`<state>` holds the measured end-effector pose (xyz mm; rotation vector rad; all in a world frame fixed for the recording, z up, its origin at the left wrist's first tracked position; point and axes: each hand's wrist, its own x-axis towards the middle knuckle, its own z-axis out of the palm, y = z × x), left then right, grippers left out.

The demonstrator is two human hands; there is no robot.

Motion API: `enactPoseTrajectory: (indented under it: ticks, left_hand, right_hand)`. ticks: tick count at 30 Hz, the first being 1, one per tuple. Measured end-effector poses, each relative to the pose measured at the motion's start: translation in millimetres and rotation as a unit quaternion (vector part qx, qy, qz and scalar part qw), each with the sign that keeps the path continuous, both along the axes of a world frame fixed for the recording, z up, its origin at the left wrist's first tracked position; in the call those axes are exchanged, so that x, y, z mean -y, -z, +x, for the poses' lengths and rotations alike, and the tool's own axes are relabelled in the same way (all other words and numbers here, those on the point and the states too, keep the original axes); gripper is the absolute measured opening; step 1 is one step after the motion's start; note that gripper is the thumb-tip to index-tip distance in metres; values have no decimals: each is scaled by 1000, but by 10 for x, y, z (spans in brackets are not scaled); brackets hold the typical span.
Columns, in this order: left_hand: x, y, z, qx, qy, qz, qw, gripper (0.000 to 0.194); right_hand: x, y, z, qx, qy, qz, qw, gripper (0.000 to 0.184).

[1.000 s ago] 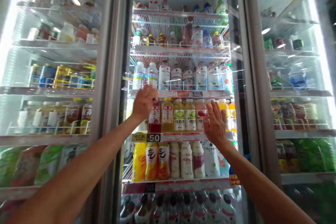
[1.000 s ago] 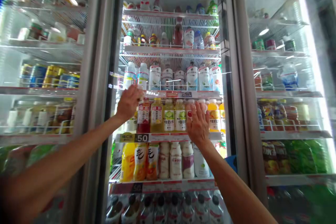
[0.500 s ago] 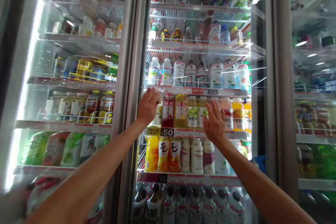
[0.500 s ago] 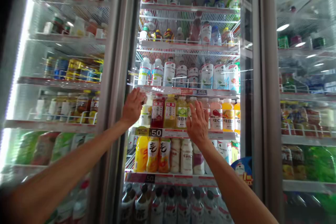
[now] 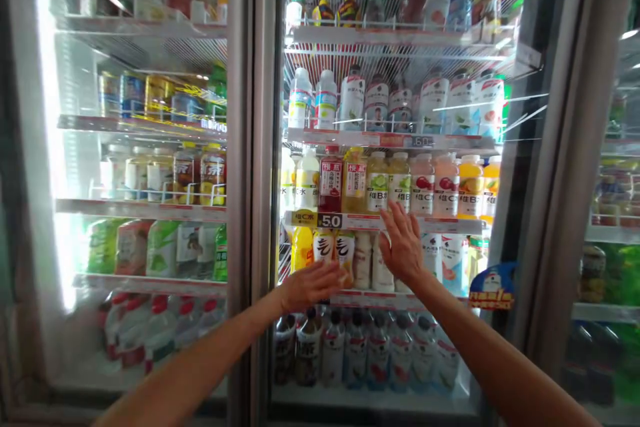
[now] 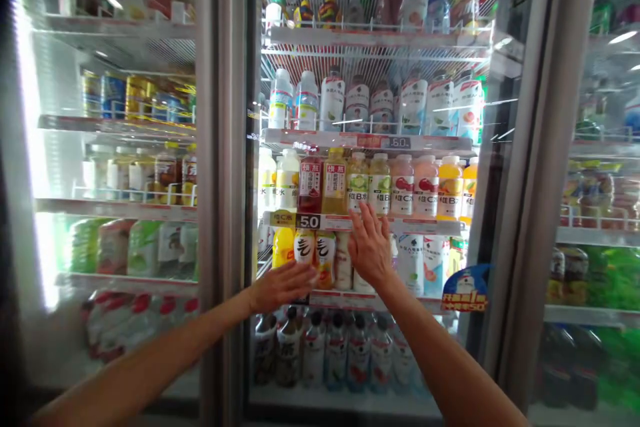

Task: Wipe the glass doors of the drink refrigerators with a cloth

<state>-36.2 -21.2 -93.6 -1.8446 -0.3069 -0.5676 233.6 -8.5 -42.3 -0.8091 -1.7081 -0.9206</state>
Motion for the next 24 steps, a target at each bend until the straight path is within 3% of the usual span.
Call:
enactPoseTrajectory:
  ticks: [2, 5, 7, 9, 12, 13, 17, 19, 22, 24]
  left_hand:
    - [35, 134, -13, -39, 9, -12, 999, 31]
    - [32, 133, -68, 111, -46, -18, 993, 39]
    - [26, 216, -85, 141, -68, -40, 987, 41]
    - [43, 413, -86, 22, -40, -78, 996, 36]
    - [74, 675, -105, -136, 3, -107, 985, 32]
    - [74, 705, -120, -126, -1, -105, 986, 33]
    - [41, 699, -169, 73, -73, -89, 991, 39]
    - [41, 760, -160, 43, -67, -107, 991, 37]
    - [55, 820, -110, -101, -9, -130, 986, 34]
    - [46, 721, -61, -58, -21, -121, 991, 38]
  right_hand:
    - [30, 105, -30, 10, -6, -4, 1000, 61]
    - [85, 272, -69, 5, -17, -19, 1000, 61]
    - [127, 423, -96, 11, -26, -32, 999, 62]
    - [172, 589, -122, 26, -33, -47, 998, 62]
    - [234, 793, -144, 44, -31, -67, 996, 60]
    - [251, 841, -146, 44, -30, -70, 996, 59]
    - [301, 1005, -138, 25, -22, -71, 997, 58]
    - [320, 1107, -126, 29, -21, -80, 996, 59]
    - [332, 1253, -76, 47, -26, -96, 994, 60]
    - [325, 1312, -19, 37, -21, -100, 994, 61]
